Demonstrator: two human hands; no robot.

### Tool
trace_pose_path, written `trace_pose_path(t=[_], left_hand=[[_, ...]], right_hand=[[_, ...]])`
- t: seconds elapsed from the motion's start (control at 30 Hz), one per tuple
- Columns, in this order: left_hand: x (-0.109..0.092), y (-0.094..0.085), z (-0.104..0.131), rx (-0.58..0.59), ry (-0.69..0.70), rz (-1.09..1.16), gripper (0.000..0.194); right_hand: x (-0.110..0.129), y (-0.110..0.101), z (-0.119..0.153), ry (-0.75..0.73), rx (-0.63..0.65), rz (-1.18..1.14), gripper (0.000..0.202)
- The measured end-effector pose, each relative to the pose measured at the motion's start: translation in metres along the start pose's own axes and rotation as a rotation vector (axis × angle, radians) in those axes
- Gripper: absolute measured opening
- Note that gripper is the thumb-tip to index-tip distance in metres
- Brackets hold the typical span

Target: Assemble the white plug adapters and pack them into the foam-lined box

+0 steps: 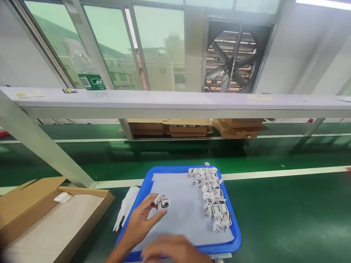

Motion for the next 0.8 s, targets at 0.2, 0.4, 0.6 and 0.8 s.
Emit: trace_pose_path(t=[0.2,0.4,0.6,0.8], left_hand=[[-0.022,0.002,0.017,0.034,0.292,-0.115,0.029],[-0.007,0.011,0.021,0.028,0.231,-0.079,0.028],[0.01,0.02,0.022,0.096,-0.082,0.196,0.024],[0.017,0.027,0.025,0.165,-0.26,0.322,0.037]], right_hand=[[-0.048,-0.035,-0.03,0.145,-0.174,0.112,0.041],[-0.065,-0.031,-0.03,0.095,-0.04,0.048,0.029],[-0.076,-0.034,-0.022,0.102,0.062,-0.019,0.034],[-0.08,-0.039,-0.016,0.123,-0.026,-0.007,0.035]])
Point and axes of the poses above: each hand's wrist, its own z-axis away from the middle knuckle, its own y-axis out of the palm, x = y × z, the point moved 7 cm from there along -z, towards the middle knuckle, and after that the axes turned 12 degrees about -x, right-handed, at the moved point
